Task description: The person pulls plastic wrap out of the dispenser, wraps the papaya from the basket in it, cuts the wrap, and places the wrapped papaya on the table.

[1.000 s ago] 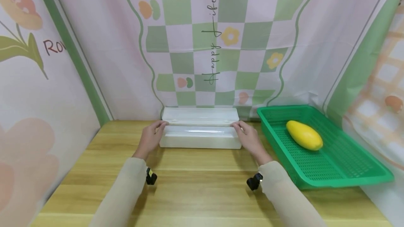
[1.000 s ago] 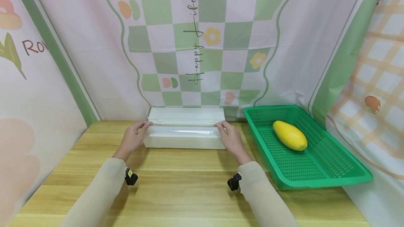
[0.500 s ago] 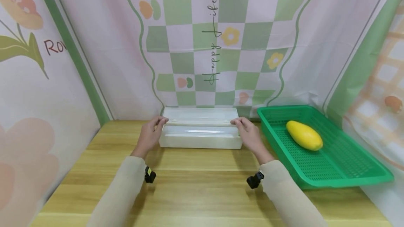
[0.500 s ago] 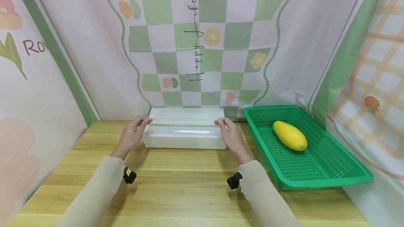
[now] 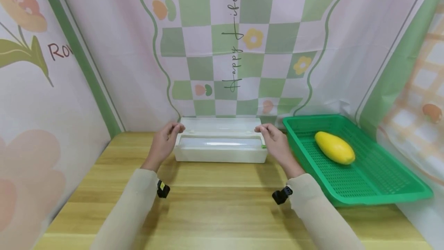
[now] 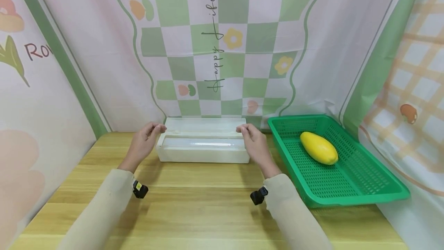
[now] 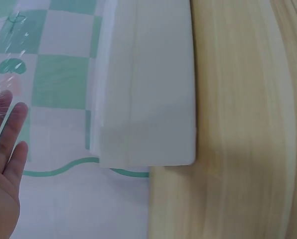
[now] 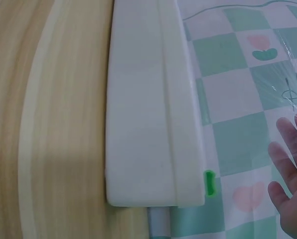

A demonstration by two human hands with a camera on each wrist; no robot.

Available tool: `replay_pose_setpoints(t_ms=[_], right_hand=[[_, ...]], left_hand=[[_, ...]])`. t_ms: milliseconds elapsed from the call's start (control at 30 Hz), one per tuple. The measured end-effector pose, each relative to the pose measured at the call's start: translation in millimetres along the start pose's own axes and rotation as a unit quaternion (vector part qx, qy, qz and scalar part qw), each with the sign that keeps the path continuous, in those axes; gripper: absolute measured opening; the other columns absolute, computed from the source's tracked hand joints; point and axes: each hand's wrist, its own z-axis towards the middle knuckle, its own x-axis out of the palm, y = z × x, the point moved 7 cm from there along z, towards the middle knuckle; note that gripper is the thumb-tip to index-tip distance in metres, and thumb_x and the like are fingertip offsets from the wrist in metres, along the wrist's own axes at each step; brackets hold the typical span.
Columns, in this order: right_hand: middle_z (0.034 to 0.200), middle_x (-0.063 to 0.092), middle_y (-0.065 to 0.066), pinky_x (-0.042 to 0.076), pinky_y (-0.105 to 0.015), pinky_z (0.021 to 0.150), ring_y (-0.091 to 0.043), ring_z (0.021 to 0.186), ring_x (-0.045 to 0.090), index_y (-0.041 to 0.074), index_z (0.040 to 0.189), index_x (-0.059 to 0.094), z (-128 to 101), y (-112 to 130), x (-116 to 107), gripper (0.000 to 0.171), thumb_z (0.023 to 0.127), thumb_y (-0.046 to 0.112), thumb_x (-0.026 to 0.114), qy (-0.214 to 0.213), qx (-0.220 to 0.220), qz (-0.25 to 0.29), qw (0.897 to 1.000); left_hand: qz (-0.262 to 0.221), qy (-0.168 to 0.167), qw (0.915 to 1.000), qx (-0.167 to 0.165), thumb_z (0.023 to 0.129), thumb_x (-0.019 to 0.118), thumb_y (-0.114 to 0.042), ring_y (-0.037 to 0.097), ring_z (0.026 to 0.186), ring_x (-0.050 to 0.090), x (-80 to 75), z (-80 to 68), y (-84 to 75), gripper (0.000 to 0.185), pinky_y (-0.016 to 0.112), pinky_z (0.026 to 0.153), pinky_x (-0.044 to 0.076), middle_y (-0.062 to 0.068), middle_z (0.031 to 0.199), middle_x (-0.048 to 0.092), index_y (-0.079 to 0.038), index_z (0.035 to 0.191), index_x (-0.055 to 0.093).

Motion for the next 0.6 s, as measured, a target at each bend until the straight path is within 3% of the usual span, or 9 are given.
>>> replay_pose_setpoints(t_ms=[600], right_hand=[[0.12, 0.067, -0.012, 0.05, -0.044, 0.1, -0.029, 0.116, 0.062, 0.005, 0.12, 0.064, 7, 15, -10, 0.041, 0.107, 0.039, 0.044, -0.006, -0.005, 0.025, 1.0]], left_hand=[[-0.033, -0.015, 0.9993, 0.011, 0.108, 0.045, -0.033, 0.024, 0.102, 0.065, -12.7, 6.9, -19.4, 0.033, 0.04, 0.089, 0.055, 0.009, 0.109, 0.069, -0.007, 0.115, 0.065]])
